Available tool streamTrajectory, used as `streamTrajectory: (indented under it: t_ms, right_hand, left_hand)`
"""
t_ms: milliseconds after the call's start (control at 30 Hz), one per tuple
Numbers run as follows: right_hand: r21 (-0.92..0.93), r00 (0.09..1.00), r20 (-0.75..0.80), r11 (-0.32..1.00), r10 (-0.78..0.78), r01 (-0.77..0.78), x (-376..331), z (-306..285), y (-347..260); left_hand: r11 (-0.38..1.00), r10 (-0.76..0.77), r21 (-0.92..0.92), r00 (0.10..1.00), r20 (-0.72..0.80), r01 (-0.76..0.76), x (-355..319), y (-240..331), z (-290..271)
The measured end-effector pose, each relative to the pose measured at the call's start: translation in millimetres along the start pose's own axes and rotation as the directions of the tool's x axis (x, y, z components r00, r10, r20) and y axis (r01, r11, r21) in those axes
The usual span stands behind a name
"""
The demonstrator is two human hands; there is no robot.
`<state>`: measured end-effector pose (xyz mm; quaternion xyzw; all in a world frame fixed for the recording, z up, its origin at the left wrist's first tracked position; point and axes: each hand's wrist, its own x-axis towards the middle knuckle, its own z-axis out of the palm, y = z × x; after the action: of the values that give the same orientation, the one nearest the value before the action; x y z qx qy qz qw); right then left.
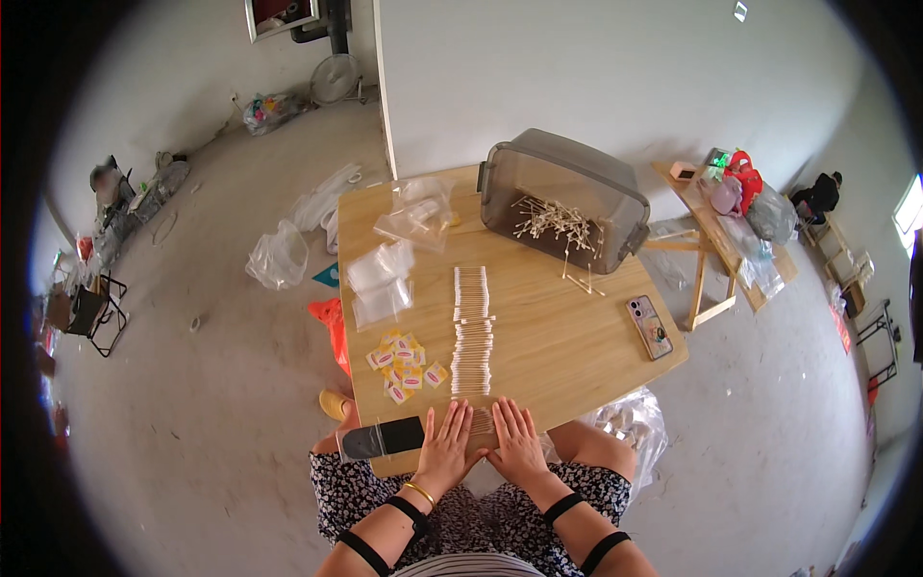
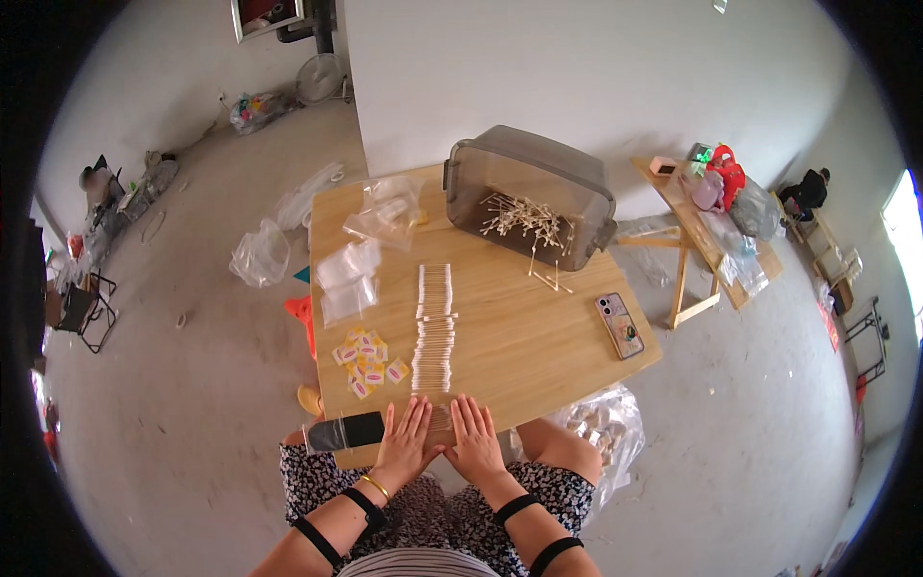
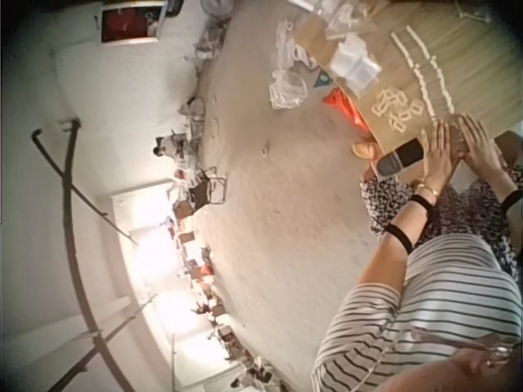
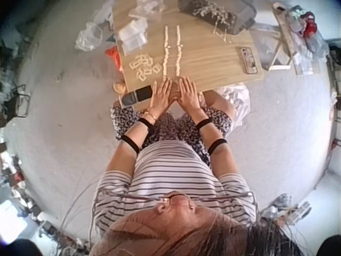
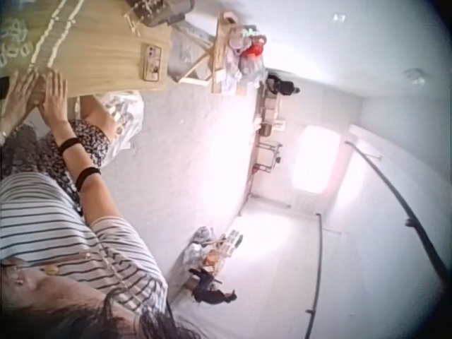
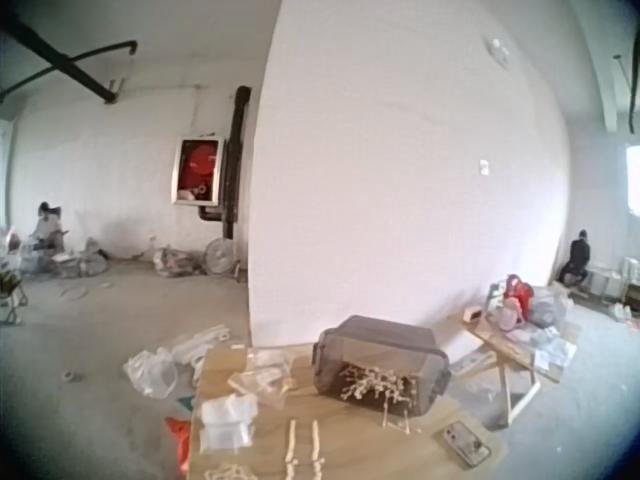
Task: Sort cotton swabs into rows on a table and package them into plastic bags.
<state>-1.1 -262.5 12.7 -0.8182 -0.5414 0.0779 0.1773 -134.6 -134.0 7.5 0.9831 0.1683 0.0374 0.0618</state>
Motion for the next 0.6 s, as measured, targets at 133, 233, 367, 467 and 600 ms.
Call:
streamTrajectory:
  t_ms: [133, 233, 367, 467, 600]
  right_hand:
    - [-0.017, 1.0, 0.008, 1.0, -0.024, 0.024, 4, 6, -3]
    - [-0.064, 0.999, 0.017, 0.997, -0.051, 0.052, 8, 12, -8]
    - [-0.144, 0.999, 0.023, 0.989, -0.037, 0.04, 9, 11, -11]
    - [-0.156, 0.999, 0.014, 0.987, -0.038, 0.04, 10, 13, -10]
    - [-0.178, 0.999, 0.012, 0.983, -0.038, 0.04, 10, 13, -11]
  left_hand:
    - [1.0, -0.006, -0.029, 1.0, 0.003, 0.006, 0, -1, 1]
    - [0.998, 0.008, -0.068, 1.0, 0.005, -0.008, 1, -5, 1]
    - [0.998, 0.017, -0.061, 1.0, -0.003, -0.017, 1, -5, 0]
    - [0.997, 0.015, -0.078, 1.0, 0.0, -0.015, 1, -5, 0]
    - [0.988, 0.02, -0.149, 0.999, -0.025, -0.024, -1, -6, 0]
